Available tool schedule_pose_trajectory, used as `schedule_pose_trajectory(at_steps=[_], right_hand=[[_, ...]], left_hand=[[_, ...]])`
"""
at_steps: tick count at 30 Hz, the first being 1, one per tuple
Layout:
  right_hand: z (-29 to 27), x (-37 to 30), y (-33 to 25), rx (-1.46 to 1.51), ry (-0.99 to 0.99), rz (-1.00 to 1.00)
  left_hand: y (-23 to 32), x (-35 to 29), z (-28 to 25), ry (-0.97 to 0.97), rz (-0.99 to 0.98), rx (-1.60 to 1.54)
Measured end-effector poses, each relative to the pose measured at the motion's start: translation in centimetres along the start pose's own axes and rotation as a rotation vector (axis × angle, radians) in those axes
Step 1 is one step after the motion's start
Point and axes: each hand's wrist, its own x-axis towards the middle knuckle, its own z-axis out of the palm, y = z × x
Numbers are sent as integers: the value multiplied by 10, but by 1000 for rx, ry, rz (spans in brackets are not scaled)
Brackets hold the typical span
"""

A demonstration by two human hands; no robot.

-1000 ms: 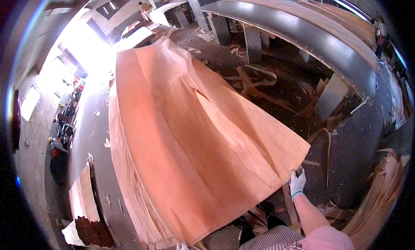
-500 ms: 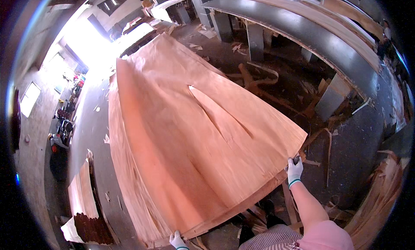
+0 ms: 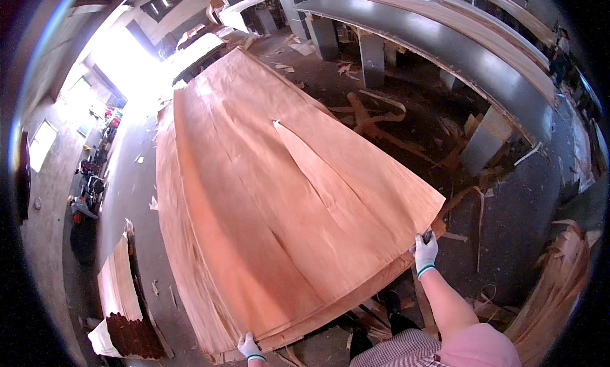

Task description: The person cuts wood veneer sheets using a utility knife and a thin bamboo stick as a guide, then moves the cut pieces aside.

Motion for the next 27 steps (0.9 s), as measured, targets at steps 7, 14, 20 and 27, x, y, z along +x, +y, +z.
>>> schedule_pose_trajectory(at_steps=[7, 14, 20, 27], right_hand=[[43, 31, 12, 5, 32, 2], [35, 66, 65, 103, 159, -80], [38, 58, 60, 113, 112, 507], [49, 52, 70, -96, 9, 478]], left_hand=[[66, 41, 26, -85, -150, 71], [34, 55, 17, -129, -137, 59], [14, 68, -30, -138, -215, 231], [14, 88, -47, -306, -178, 456]])
